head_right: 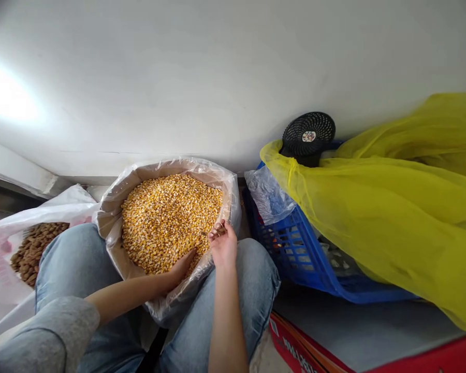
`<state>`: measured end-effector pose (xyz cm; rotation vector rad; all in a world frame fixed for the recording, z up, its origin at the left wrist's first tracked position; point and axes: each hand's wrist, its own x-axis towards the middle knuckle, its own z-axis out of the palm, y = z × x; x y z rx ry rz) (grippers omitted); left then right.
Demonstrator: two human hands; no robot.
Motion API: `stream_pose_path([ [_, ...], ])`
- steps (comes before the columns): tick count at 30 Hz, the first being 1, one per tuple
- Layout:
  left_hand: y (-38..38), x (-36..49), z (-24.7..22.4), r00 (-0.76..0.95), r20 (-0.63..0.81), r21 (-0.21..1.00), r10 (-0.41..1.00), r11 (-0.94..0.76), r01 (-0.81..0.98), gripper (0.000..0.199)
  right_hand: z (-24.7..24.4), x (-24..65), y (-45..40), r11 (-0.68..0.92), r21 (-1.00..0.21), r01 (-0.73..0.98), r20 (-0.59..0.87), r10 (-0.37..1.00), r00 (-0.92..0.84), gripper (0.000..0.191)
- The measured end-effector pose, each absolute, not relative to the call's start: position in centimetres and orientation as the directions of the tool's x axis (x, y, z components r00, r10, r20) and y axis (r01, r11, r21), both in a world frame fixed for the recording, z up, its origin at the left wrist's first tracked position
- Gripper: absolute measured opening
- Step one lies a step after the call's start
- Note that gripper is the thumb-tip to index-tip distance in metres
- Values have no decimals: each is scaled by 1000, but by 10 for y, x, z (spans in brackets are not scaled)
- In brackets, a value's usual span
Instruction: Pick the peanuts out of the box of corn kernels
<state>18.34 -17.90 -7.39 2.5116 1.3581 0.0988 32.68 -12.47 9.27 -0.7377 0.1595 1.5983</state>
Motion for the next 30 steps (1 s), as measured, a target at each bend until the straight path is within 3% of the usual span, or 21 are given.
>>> stream_pose_path([
  [7,-104,150,-60,772,-297,147,562,-772,619,38,93,328,-125,-188,-317,-930,-542,840,15,4],
  [11,-57,131,-38,773,-280,121,569,-778,616,37,89,330,-124,-179,-333,-926,-536,844,30,3],
  [16,-17,109,2,764,-243,115,598,-764,635,48,89,326,-121,-180,-319,-931,-546,838,25,2],
  [19,-7,103,21,707,-197,98,679,-704,703,53,93,326,-121,-173,-291,-941,-532,847,9,2],
  [22,-26,107,29,626,-159,75,763,-623,779,53,96,325,-121,-162,-277,-947,-528,849,9,2],
  [24,-59,113,27,642,-172,89,747,-637,765,49,99,323,-121,-160,-276,-948,-530,848,11,1],
  [30,-168,122,0,892,-279,296,357,-851,433,28,100,318,-121,-190,-275,-942,-522,853,-19,4],
])
